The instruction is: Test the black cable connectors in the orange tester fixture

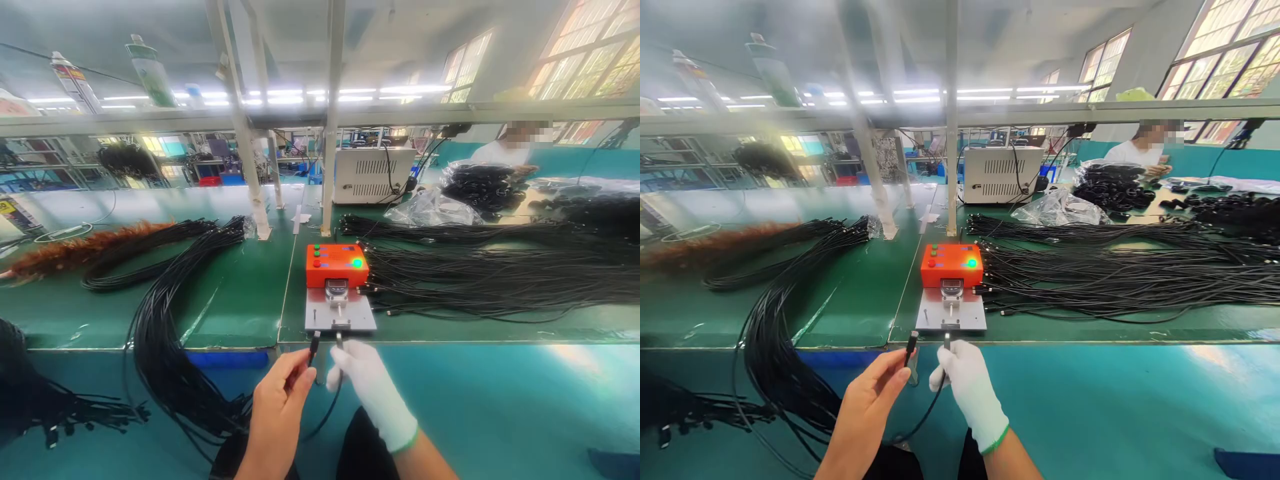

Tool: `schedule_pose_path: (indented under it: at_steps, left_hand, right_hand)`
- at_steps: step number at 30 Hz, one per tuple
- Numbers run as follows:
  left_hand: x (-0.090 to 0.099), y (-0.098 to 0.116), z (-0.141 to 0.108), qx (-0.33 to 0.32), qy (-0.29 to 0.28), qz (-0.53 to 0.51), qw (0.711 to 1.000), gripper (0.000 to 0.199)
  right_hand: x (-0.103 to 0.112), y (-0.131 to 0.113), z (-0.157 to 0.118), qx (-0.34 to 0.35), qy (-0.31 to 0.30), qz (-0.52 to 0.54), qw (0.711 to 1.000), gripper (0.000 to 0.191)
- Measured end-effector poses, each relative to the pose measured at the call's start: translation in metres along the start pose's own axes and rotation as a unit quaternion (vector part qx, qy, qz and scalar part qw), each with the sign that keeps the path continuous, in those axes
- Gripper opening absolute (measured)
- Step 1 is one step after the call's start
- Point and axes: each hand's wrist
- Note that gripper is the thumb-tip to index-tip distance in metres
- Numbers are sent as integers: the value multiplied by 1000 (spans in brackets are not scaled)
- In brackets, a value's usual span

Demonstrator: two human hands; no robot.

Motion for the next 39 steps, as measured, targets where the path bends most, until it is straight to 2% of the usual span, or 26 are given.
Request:
schedule_pose_path:
  at_steps: [2,3,4,5,6,8,10,13,17,21,30,39]
  left_hand:
    - [-4,1,-1,19,16,-35,999,23]
    - [-8,2,-2,25,23,-54,998,22]
    - [-13,2,-4,29,29,-69,997,19]
    - [-17,2,-5,33,34,-76,996,16]
    - [-23,2,-7,37,34,-75,996,14]
    - [-31,1,-10,43,15,-59,997,13]
    - [-36,-1,-14,40,-13,-32,999,11]
    - [-35,-3,-18,-1,-1,15,1000,5]
    - [-25,-2,-17,-42,23,54,997,7]
    - [-20,-1,-14,-38,-4,63,997,9]
    - [-20,-7,-12,-31,-41,66,996,13]
    - [-20,-9,-9,-30,-46,63,996,12]
  right_hand:
    - [2,5,-9,8,86,-124,988,18]
    - [3,6,-14,28,140,-162,976,21]
    - [3,5,-19,53,180,-169,968,30]
    - [3,3,-24,76,188,-144,968,37]
    - [1,-2,-27,94,163,-97,977,39]
    - [-4,-12,-33,97,80,5,992,28]
    - [-10,-20,-32,76,47,75,993,20]
    - [-11,-19,-21,45,63,134,988,23]
    - [-3,1,1,37,16,188,981,32]
    - [-1,14,16,23,0,196,980,36]
    - [-6,16,35,-1,2,244,970,39]
    - [-7,9,26,12,12,250,968,36]
Point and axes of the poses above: each hand's wrist, its own z-axis towards the middle knuckle, its own x-axis out of the back of the hand, y = z × x, and after that the axes turned 4 degrees about y, right-handed
